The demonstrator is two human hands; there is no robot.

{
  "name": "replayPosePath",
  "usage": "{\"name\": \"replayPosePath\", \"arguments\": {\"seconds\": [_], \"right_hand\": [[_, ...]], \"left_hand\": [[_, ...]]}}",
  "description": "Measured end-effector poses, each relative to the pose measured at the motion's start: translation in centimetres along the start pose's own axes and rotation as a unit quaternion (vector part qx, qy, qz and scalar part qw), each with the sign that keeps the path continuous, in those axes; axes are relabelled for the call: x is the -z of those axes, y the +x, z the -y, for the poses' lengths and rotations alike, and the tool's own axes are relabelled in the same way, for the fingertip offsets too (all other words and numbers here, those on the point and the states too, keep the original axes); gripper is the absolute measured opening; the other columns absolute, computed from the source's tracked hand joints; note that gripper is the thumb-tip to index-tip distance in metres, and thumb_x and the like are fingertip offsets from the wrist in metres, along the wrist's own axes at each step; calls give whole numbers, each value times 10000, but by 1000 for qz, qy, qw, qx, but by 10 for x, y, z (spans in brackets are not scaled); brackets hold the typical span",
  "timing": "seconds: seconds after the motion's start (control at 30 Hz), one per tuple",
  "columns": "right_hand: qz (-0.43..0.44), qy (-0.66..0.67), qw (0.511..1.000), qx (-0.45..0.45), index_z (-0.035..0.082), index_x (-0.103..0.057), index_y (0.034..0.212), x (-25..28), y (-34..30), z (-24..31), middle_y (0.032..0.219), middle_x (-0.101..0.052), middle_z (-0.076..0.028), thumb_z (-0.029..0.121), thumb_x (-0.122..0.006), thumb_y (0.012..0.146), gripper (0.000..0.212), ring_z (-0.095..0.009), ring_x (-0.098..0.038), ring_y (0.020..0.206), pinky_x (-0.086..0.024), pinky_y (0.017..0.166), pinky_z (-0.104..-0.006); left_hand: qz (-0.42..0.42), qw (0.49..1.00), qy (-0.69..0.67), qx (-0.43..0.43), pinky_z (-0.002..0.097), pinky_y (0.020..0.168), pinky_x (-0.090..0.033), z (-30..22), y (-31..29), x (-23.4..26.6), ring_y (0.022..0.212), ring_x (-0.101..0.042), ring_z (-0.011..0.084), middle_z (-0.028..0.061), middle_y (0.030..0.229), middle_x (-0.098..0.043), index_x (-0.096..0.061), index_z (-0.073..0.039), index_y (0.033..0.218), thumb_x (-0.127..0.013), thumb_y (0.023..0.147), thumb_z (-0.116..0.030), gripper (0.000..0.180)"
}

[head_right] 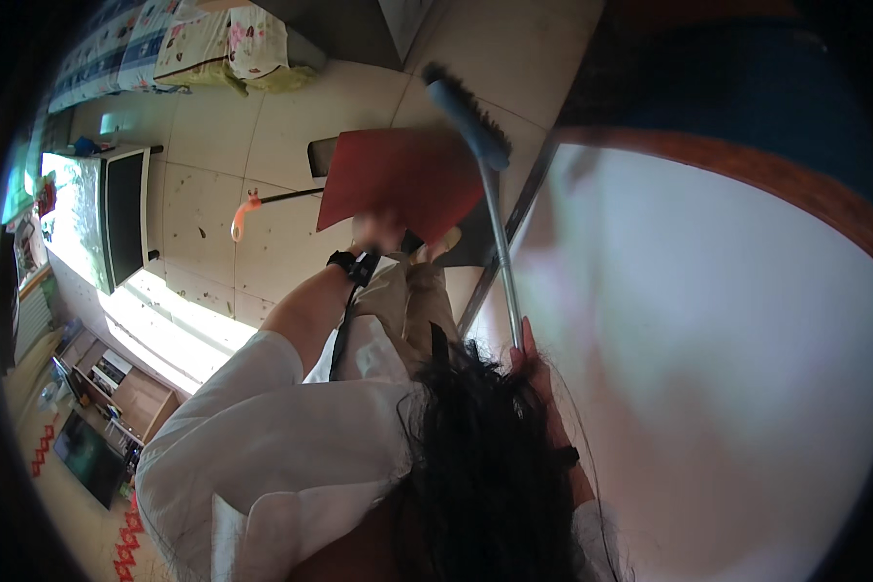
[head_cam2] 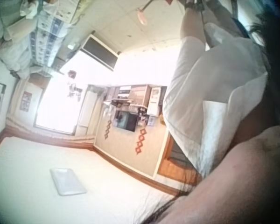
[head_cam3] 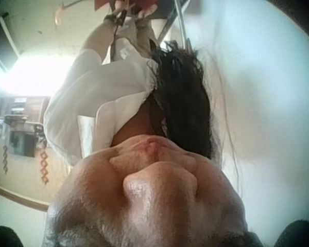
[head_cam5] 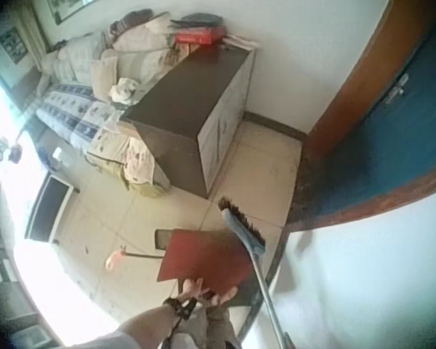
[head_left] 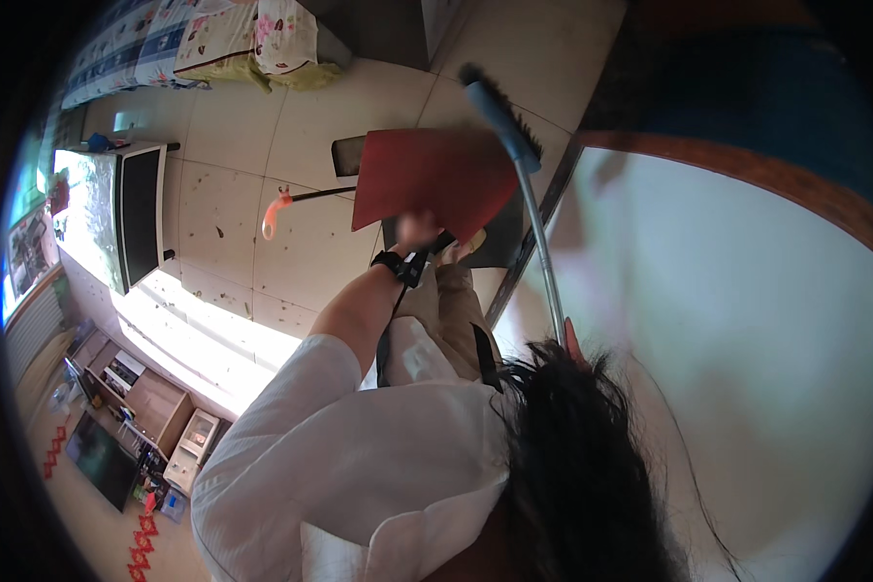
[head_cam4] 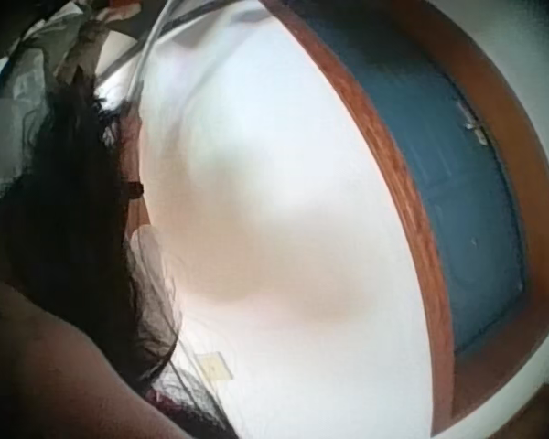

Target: Sweeping the floor with a broom and a dustpan.

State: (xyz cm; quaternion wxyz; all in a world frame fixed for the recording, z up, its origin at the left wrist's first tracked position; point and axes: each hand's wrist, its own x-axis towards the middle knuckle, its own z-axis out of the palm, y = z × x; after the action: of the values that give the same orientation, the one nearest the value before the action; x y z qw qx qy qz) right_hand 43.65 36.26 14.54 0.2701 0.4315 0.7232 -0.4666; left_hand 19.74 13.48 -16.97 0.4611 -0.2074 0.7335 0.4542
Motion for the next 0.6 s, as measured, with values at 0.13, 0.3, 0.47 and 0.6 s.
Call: {"name": "replayPosePath", "arguments": {"seconds": [0.13, 0.3, 0.47, 0.6], "right_hand": [[59, 53, 979, -185, 210, -222, 1367, 14, -8, 9, 576, -446, -69, 331, -426, 891, 531, -149, -439, 510, -368, 485, -324], [71, -139, 988, 20, 329, -281, 1333, 31, 71, -78, 627, -510, -149, 269, -459, 883, 488, -207, -535, 610, -454, 608, -332], [50, -203, 978, -6, 294, -284, 1336, 55, 115, 1, 630, -507, -130, 204, -436, 896, 473, -219, -503, 539, -423, 517, -341], [56, -221, 965, 131, 287, -286, 1337, 66, 89, 21, 594, -491, -130, 201, -431, 904, 464, -211, -516, 538, -440, 571, -338]], "left_hand": [[-3, 1000, 30, -1, 329, 526, -514, -49, -47, -3, 635, -626, 274, 166, 660, -567, -512, 159, 802, -524, 819, -282, 441], [-12, 983, -175, 58, 337, 550, -573, -28, -35, -1, 659, -630, 254, 138, 687, -563, -511, 118, 695, -503, 838, -200, 348], [-11, 997, -63, 37, 322, 537, -558, -36, -52, 5, 652, -634, 252, 141, 667, -574, -516, 112, 672, -493, 842, -242, 393], [-32, 974, 215, -68, 326, 518, -542, -22, -37, 15, 644, -636, 251, 146, 601, -566, -526, 97, 610, -498, 832, -269, 429]]}}
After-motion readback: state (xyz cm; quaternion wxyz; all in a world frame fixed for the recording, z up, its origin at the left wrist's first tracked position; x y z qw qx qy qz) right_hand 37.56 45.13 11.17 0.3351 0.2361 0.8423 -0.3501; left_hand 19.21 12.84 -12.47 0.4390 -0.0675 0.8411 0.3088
